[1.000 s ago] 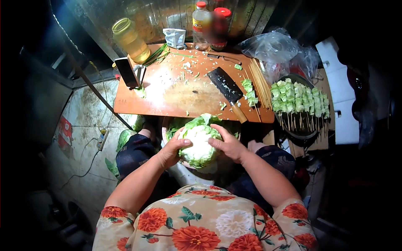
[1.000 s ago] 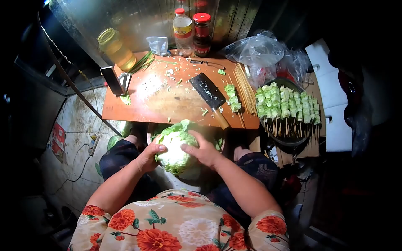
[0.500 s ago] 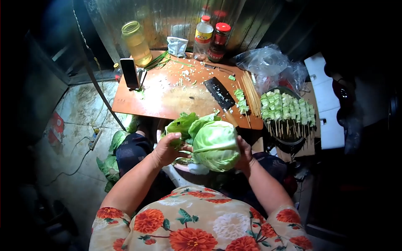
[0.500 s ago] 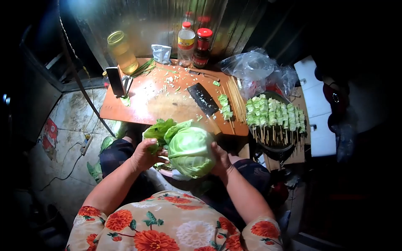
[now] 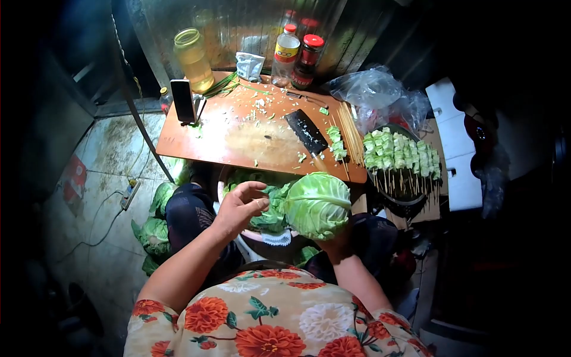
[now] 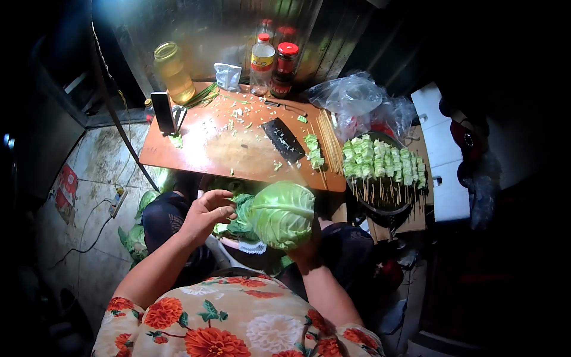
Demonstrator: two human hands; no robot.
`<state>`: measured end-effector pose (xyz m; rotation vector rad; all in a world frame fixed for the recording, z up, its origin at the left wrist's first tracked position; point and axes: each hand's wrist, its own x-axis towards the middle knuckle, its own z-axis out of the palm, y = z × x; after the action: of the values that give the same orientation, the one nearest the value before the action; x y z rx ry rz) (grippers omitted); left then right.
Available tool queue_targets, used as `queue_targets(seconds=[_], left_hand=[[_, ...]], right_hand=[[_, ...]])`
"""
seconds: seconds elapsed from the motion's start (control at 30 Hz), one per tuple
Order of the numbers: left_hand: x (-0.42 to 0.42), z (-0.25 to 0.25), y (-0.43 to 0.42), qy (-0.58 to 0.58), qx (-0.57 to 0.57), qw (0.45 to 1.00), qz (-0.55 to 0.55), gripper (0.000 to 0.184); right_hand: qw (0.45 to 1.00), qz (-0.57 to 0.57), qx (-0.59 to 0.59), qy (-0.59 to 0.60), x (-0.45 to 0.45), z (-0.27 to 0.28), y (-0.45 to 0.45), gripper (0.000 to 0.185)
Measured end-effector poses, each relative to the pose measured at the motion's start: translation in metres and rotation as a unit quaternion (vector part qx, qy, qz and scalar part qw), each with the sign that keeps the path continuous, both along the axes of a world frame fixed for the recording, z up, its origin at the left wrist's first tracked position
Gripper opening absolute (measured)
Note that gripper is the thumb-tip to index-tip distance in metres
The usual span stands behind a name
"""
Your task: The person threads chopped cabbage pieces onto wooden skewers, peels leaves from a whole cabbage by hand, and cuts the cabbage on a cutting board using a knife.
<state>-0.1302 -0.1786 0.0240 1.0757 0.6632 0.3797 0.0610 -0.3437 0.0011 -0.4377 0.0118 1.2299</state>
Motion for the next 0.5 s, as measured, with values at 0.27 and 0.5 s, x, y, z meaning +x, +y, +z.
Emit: queue_targets(seconds=[0.27,0.5], left_hand=[[0.006,0.024,-0.031,0.134,0.130,0.981,-0.055,0.069],[-0.005,-0.005,-0.036,0.221,0.143,0.962,-0.067,0.071]], right_hand=[[0.931,-0.004,-0.119,-0.344,0.000,-0.026,-0.003,0.070],[0.856,0.033,-0.149,-0.494,-0.026,-0.019,0.000,0.084]])
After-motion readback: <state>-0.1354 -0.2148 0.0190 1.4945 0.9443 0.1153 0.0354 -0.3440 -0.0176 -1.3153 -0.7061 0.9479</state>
